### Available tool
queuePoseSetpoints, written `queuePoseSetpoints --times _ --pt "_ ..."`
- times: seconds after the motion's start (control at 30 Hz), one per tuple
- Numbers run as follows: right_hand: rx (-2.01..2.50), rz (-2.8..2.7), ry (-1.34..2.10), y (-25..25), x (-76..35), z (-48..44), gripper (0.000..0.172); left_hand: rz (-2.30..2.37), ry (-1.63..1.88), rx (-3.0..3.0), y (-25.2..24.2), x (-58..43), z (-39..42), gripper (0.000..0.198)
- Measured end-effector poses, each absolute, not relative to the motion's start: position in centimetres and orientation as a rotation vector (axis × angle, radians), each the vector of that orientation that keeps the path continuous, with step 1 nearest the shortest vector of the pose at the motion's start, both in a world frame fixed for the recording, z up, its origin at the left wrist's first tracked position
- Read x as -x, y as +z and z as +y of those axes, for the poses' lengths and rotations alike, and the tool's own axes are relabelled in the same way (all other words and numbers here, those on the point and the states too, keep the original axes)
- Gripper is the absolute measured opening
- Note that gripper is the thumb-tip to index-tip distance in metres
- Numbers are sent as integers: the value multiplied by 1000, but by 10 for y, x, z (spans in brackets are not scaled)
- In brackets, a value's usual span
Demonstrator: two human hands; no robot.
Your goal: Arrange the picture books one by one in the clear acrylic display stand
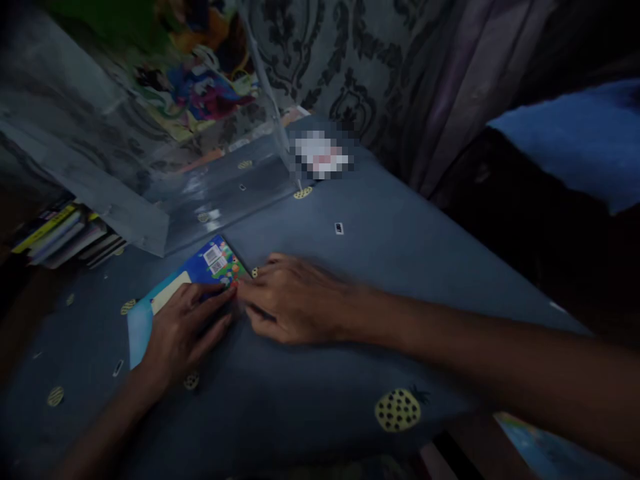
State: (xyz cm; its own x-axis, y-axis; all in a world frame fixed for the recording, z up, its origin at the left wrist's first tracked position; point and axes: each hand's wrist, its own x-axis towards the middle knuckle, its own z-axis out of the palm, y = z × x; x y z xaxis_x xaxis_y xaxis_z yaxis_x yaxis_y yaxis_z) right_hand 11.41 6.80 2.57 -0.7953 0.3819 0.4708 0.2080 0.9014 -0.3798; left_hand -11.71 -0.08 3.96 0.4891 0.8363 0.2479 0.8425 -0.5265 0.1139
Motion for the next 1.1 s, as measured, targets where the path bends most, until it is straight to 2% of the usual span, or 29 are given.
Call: queuePoseSetpoints --times 0.1,0.3,0.47,0.53,0.73,1.1 --pt "506 -2574 192 28 -111 55 20 -1658 -421 2714 48 137 7 29" --pt "621 -2611 33 26 -109 35 36 -1987 -157 2391 55 200 5 47" --pt "640 -2618 -30 14 -101 50 47 -2162 109 2183 61 198 -23 41" --pt "645 -2643 3 14 -91 66 48 -2262 243 2066 63 188 -31 38" --pt "701 -2742 321 35 -51 112 30 -2402 406 1839 59 174 -38 34" --pt "649 -2650 439 20 -27 143 38 -2507 413 1734 54 170 -30 32"
